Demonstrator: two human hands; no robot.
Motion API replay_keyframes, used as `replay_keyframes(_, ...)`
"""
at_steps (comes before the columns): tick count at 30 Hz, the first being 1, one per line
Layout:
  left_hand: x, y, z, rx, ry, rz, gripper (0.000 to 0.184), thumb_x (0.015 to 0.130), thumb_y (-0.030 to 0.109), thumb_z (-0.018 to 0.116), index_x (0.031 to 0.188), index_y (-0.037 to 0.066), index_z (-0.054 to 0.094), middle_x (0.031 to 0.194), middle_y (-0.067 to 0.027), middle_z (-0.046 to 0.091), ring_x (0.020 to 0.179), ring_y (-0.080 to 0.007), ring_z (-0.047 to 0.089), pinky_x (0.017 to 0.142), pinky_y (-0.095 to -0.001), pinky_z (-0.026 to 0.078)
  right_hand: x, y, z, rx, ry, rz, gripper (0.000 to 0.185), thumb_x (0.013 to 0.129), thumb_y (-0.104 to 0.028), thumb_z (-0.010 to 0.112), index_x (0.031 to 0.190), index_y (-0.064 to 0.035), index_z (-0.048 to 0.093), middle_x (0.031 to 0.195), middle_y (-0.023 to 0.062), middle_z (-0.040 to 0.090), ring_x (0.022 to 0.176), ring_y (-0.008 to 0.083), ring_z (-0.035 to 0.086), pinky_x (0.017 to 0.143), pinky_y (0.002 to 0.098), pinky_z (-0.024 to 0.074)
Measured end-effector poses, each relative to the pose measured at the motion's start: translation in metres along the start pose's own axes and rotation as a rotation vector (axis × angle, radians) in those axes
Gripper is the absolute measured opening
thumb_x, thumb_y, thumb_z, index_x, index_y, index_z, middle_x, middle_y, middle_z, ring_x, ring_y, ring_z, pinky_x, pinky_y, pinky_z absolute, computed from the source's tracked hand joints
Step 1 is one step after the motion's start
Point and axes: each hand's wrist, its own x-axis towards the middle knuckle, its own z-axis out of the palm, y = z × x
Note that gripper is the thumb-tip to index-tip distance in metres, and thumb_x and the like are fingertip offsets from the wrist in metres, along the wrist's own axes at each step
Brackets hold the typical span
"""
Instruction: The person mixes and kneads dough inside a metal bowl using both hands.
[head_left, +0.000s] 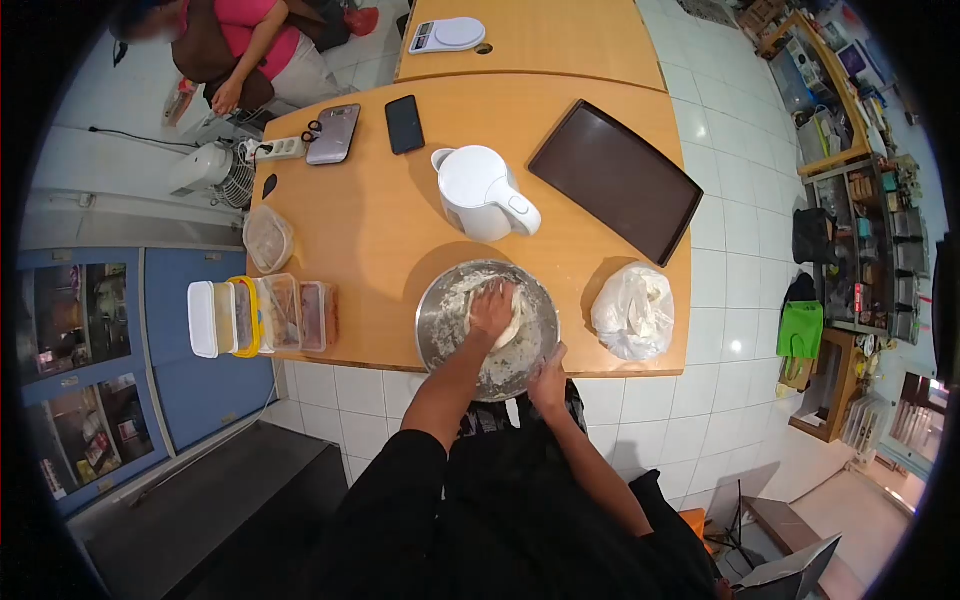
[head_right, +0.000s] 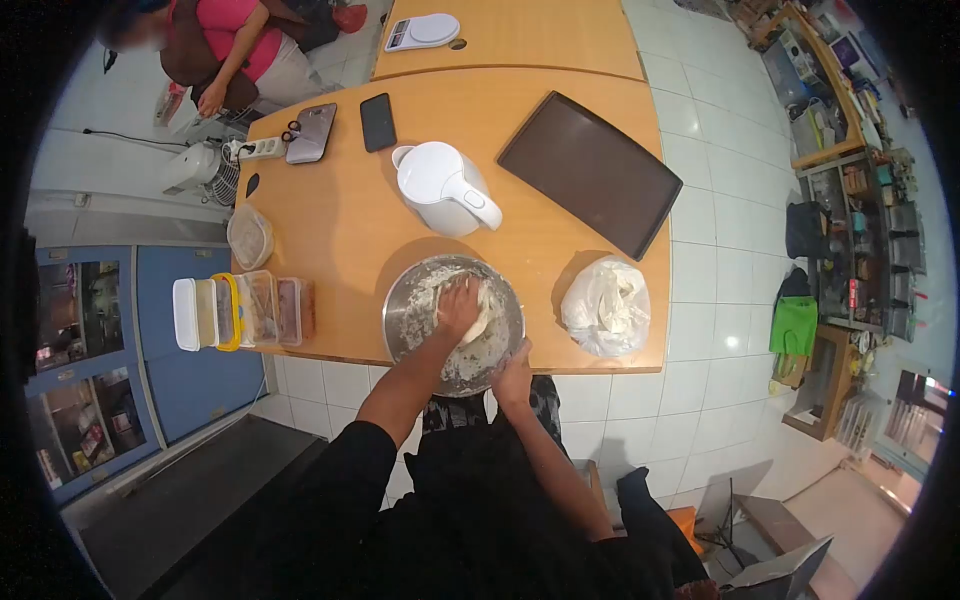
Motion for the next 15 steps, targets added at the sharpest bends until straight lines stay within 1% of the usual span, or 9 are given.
replay_keyframes(1, 0.003, -0.005, -0.001, -0.005, 0.017, 0.01, 0.051, 0.079, 0.023, 0.062, 0.124, 0.008, 0.045, 0.132, -0.0149, 0.051, 0.114, -0.0304, 0.055, 0.092, -0.0494, 0.045, 0.0, -0.002, -0.001, 0.006, -0.001, -0.002, 0.055, 0.084, 0.004, 0.045, 0.131, 0.0015, 0.017, 0.105, 0.0407, 0.052, 0.096, 0.0561, 0.052, 0.081, 0.0562, 0.0421)
replay_keyframes(4, 0.009, -0.016, -0.01, -0.139, -0.045, -0.042, 0.053, 0.076, 0.018, 0.066, 0.124, 0.01, 0.047, 0.125, -0.0148, 0.056, 0.105, -0.0326, 0.06, 0.087, -0.0469, 0.047, 0.0, -0.008, -0.001, -0.009, 0.017, 0.031, 0.054, 0.085, 0.003, 0.045, 0.132, 0.001, 0.017, 0.109, 0.0407, 0.051, 0.099, 0.0557, 0.051, 0.084, 0.0557, 0.0414)
replay_keyframes(5, 0.009, -0.017, -0.014, -0.17, 0.041, -0.051, 0.05, 0.073, 0.012, 0.065, 0.122, 0.012, 0.052, 0.118, -0.0142, 0.06, 0.095, -0.0356, 0.063, 0.082, -0.0458, 0.049, -0.001, -0.01, -0.001, -0.019, 0.024, 0.048, 0.054, 0.085, 0.003, 0.045, 0.132, 0.0008, 0.017, 0.11, 0.0406, 0.051, 0.1, 0.0556, 0.051, 0.085, 0.0555, 0.0412)
replay_keyframes(8, 0.018, -0.028, -0.02, -0.44, -0.01, -0.132, 0.045, 0.074, 0.014, 0.063, 0.119, 0.012, 0.056, 0.115, -0.0138, 0.062, 0.092, -0.0374, 0.063, 0.081, -0.0472, 0.049, 0.001, -0.002, 0.008, -0.019, 0.078, -0.009, 0.055, 0.085, 0.003, 0.045, 0.132, 0.0004, 0.017, 0.111, 0.0396, 0.051, 0.099, 0.0554, 0.051, 0.085, 0.0551, 0.0418)
replay_keyframes(9, 0.028, -0.027, -0.057, -0.433, -0.337, -0.237, 0.047, 0.077, 0.02, 0.062, 0.123, 0.014, 0.056, 0.118, -0.0139, 0.06, 0.099, -0.0385, 0.061, 0.084, -0.0467, 0.049, -0.001, -0.004, 0.008, -0.007, 0.063, 0.004, 0.055, 0.085, 0.003, 0.045, 0.132, 0.0003, 0.017, 0.11, 0.0393, 0.051, 0.1, 0.055, 0.051, 0.085, 0.0551, 0.0418)
replay_keyframes(12, 0.001, -0.034, -0.079, -0.336, -0.186, 0.116, 0.051, 0.08, 0.027, 0.061, 0.129, 0.015, 0.052, 0.121, -0.0166, 0.057, 0.106, -0.0386, 0.057, 0.089, -0.0465, 0.048, -0.001, -0.009, 0.001, 0.003, 0.046, 0.02, 0.055, 0.085, 0.003, 0.045, 0.132, 0.0, 0.018, 0.11, 0.038, 0.052, 0.1, 0.054, 0.052, 0.085, 0.0548, 0.0418)
replay_keyframes(13, -0.009, -0.021, -0.106, -0.359, -0.382, 0.013, 0.058, 0.077, 0.028, 0.065, 0.131, 0.013, 0.051, 0.122, -0.0196, 0.055, 0.11, -0.0384, 0.055, 0.093, -0.0466, 0.046, -0.001, -0.01, 0.002, 0.0, 0.049, 0.018, 0.055, 0.085, 0.003, 0.045, 0.132, 0.0, 0.018, 0.111, 0.0375, 0.052, 0.1, 0.0537, 0.052, 0.085, 0.0546, 0.0418)
replay_keyframes(15, -0.04, -0.009, -0.1, -0.332, -0.332, 0.03, 0.058, 0.076, 0.024, 0.065, 0.131, 0.01, 0.05, 0.121, -0.0216, 0.056, 0.109, -0.0381, 0.056, 0.091, -0.0464, 0.047, 0.0, -0.009, 0.004, 0.004, 0.059, 0.005, 0.054, 0.085, 0.004, 0.044, 0.132, -0.0002, 0.018, 0.112, 0.0365, 0.052, 0.101, 0.053, 0.052, 0.086, 0.0541, 0.0419)
